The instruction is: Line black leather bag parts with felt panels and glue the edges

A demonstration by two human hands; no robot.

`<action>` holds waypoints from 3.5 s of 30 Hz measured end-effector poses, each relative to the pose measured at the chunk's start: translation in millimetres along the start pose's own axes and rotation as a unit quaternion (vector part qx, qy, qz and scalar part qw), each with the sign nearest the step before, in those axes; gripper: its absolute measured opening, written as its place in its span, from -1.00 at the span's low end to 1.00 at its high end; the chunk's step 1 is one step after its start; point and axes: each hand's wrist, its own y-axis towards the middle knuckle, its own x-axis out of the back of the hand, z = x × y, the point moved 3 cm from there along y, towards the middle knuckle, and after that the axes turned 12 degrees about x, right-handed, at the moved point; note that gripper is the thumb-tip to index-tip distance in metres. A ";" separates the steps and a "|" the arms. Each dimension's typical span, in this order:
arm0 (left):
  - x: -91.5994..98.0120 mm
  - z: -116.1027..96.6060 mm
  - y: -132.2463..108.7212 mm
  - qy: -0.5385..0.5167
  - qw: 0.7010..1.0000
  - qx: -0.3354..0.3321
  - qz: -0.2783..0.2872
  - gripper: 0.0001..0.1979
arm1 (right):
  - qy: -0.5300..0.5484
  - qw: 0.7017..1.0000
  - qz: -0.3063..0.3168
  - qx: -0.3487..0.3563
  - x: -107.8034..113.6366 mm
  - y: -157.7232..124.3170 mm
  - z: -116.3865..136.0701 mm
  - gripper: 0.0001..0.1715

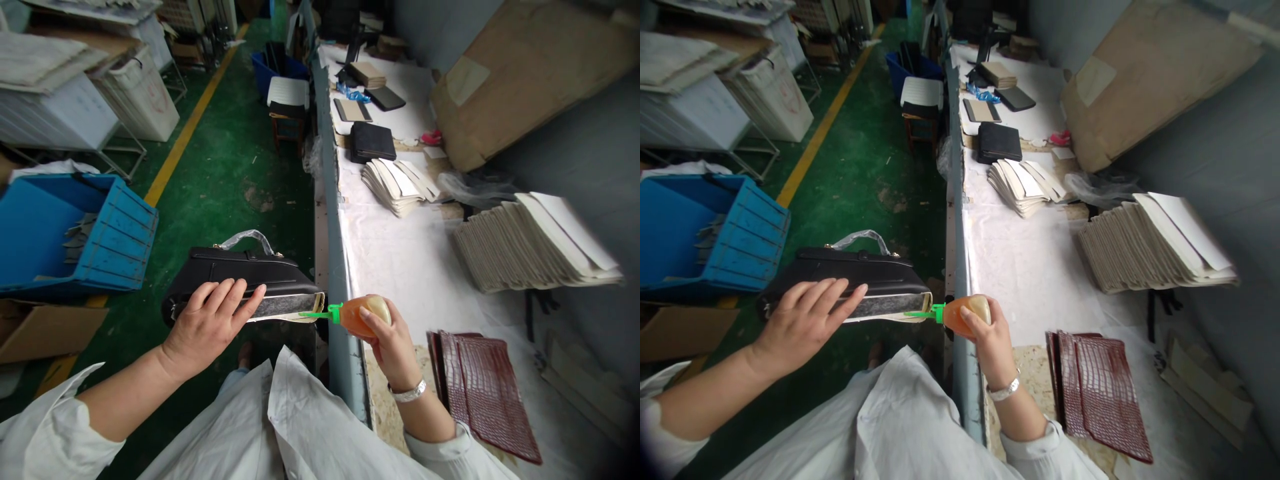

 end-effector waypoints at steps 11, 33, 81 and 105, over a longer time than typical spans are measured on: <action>-6.2 11.1 -1.5 -0.108 0.983 0.068 0.136 -0.30 | -0.188 0.946 0.089 0.247 -1.9 -6.5 15.8 -0.40; -28.5 12.3 -14.9 -0.157 0.955 0.154 0.200 -0.33 | 0.357 0.918 -0.144 0.100 94.8 12.5 29.8 -0.61; -14.8 -75.8 -5.5 -0.137 0.933 0.255 0.212 -0.33 | -0.275 0.905 0.005 0.324 24.8 9.8 -4.8 -0.51; -22.8 -71.2 -7.4 -0.124 0.930 0.259 0.229 -0.34 | -0.309 0.899 0.040 0.307 34.5 0.8 -0.9 -0.56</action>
